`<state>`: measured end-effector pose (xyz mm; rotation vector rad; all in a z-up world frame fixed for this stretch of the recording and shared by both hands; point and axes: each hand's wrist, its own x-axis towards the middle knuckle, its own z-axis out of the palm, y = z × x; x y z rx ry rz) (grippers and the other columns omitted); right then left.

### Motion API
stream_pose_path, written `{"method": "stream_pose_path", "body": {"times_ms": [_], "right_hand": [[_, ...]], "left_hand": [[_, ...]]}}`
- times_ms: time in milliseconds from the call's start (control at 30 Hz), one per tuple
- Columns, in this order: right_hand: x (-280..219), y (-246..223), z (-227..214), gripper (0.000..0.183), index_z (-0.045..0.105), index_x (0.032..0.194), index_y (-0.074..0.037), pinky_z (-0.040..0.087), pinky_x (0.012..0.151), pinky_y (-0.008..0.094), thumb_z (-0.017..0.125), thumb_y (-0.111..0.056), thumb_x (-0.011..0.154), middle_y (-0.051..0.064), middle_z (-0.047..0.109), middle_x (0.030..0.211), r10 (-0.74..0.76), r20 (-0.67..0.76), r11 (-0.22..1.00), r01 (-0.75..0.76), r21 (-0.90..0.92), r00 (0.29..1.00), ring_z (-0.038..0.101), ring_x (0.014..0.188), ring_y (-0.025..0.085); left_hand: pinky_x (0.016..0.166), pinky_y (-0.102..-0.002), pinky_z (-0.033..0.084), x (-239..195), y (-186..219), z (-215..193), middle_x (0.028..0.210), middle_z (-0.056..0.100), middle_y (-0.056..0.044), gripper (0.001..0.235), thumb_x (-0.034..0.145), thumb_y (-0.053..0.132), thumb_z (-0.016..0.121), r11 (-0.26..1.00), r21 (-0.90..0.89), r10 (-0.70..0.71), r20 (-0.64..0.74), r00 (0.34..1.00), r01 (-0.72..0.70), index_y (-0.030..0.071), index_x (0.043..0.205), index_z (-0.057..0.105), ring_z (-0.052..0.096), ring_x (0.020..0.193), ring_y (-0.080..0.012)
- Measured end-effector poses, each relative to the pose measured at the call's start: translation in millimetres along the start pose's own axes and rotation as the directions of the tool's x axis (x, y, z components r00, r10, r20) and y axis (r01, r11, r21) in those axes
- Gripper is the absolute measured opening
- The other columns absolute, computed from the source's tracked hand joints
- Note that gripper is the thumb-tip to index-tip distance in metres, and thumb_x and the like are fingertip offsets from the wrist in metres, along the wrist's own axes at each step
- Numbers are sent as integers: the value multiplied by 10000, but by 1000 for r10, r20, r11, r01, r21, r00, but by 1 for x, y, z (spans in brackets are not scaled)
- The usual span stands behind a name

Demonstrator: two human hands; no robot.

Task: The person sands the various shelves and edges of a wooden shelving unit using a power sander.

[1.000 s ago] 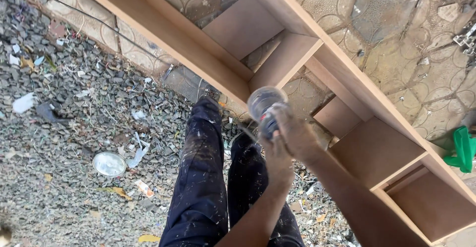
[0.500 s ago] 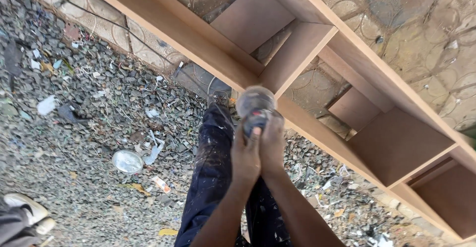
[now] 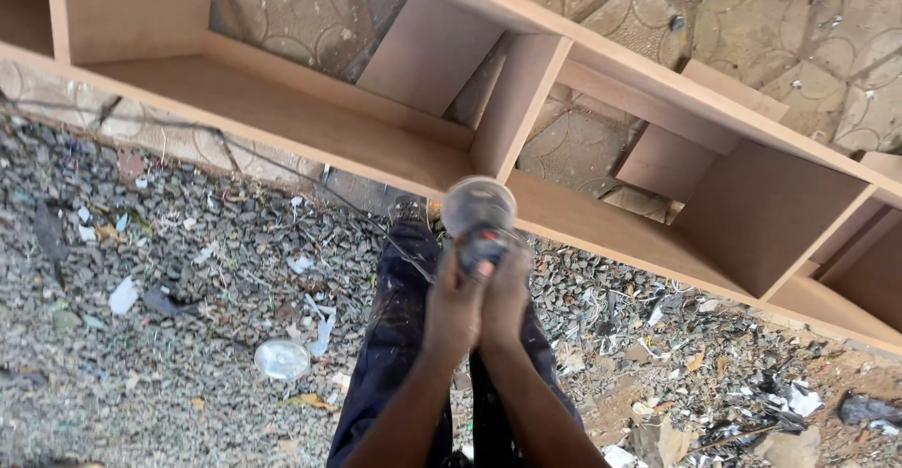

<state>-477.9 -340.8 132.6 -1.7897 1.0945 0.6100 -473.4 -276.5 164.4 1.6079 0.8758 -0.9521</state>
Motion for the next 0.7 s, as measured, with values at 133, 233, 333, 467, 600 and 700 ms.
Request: {"method": "stream_pose_path", "body": {"times_ms": [133,233,333,467,600,700], "right_hand": [[9,18,-34,476,465,1365,-139,569,914,538,349,-493,1069,236,597,1287,219,-149,930,-160,330,964,674,1081,422],[36,9,-39,442,431,1327,-92,449,976,506,231,-424,1115,176,510,1206,-24,-204,961,79,264,979,554,1117,360],[77,18,-33,344,448,1333,-44,418,991,465,345,-255,1082,203,499,1212,-199,-391,952,272,139,898,509,1168,313],[63,9,-39,323,443,1324,-76,402,1021,454,345,-275,1090,175,490,1195,-156,-298,950,225,216,942,500,1161,301],[52,-18,-54,296,437,1314,-118,383,1060,439,346,-301,1100,138,480,1173,-140,-191,932,194,306,972,488,1151,285],[56,-31,-60,278,433,1307,-146,369,1085,429,347,-318,1107,114,473,1158,-139,-111,916,170,364,984,480,1145,275]], "left_hand": [[1103,-566,471,-1,16,36,1398,589,-301,875,890,672,565,999,-4,53,117,992,-53,135,1564,407,580,1311,-451],[1064,-562,488,20,44,51,1383,596,-250,791,927,589,583,988,75,126,121,985,-136,102,1537,454,599,1285,-431],[1069,-513,476,54,87,84,1413,569,-175,771,823,616,622,925,312,196,99,976,-218,280,1503,479,565,1325,-385],[809,-561,611,80,124,130,1243,546,-193,639,784,472,618,803,510,290,114,950,-307,210,1357,516,706,1054,-448],[928,-535,576,69,91,132,1154,636,-223,613,853,464,618,850,409,344,47,938,-332,123,1355,528,693,1096,-435],[1003,-576,498,-1,98,66,1192,621,-389,670,936,444,495,950,69,309,-71,949,-304,-46,1391,531,621,1158,-540]]}}
